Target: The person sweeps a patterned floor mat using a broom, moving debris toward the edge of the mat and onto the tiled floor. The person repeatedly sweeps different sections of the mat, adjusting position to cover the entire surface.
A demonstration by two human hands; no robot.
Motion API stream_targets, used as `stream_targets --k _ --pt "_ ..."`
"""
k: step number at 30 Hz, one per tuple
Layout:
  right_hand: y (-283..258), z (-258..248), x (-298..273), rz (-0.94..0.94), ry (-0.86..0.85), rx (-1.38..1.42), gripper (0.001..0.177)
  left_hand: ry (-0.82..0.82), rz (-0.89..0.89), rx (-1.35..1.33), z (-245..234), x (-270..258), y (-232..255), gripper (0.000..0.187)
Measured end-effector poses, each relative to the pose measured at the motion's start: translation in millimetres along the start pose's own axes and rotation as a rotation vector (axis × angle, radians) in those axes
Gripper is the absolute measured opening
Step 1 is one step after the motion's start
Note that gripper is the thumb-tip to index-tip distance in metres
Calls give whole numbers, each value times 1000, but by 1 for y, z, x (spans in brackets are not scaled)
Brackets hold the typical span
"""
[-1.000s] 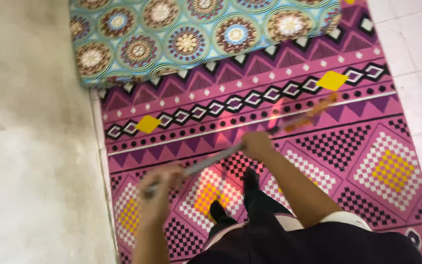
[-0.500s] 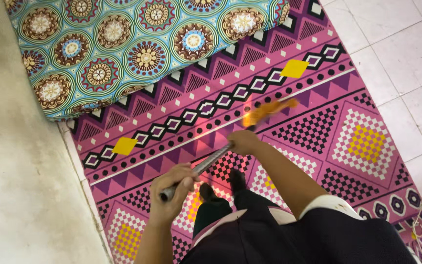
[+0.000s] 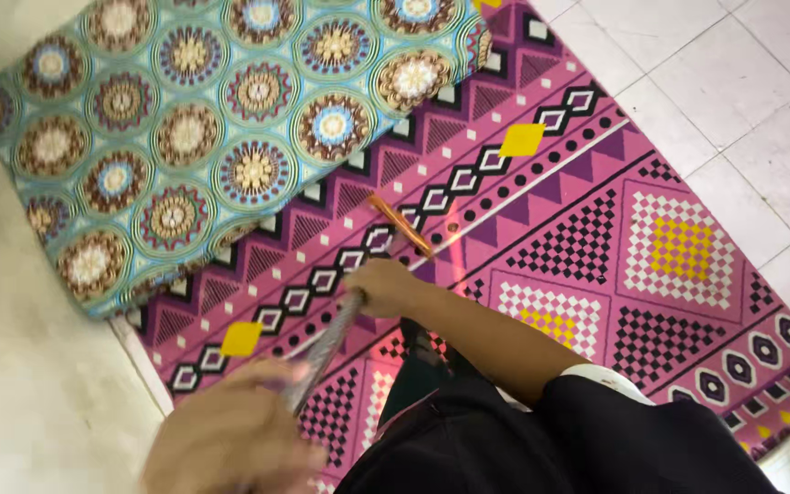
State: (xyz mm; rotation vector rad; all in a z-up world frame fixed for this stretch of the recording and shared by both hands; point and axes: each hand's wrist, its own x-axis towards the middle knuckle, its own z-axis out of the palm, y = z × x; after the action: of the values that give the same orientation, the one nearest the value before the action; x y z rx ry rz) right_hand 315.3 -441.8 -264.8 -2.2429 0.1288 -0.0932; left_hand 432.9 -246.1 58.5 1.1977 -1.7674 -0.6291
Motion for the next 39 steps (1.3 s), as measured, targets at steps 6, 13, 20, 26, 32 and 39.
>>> stream_targets --k 6,13,20,26,32,39 --pt "125 -51 -53 763 -355 -358 14 388 -506 -441 91 -8 -139 10" --pt "63 -55 19 530 84 -305 31 296 -303 -198 -52 39 -81 4" --pt "94 -49 -6 605 22 19 21 156 -202 -178 14 72 -133 14" --pt "159 -103 -54 915 238 -222 23 331 -427 -414 53 97 -168 14" --pt "100 -94 -27 503 134 -90 22 -286 125 -281 -24 156 -107 16" --pt "189 -179 -121 1000 16 -208 12 137 -321 -433 139 177 -190 15"
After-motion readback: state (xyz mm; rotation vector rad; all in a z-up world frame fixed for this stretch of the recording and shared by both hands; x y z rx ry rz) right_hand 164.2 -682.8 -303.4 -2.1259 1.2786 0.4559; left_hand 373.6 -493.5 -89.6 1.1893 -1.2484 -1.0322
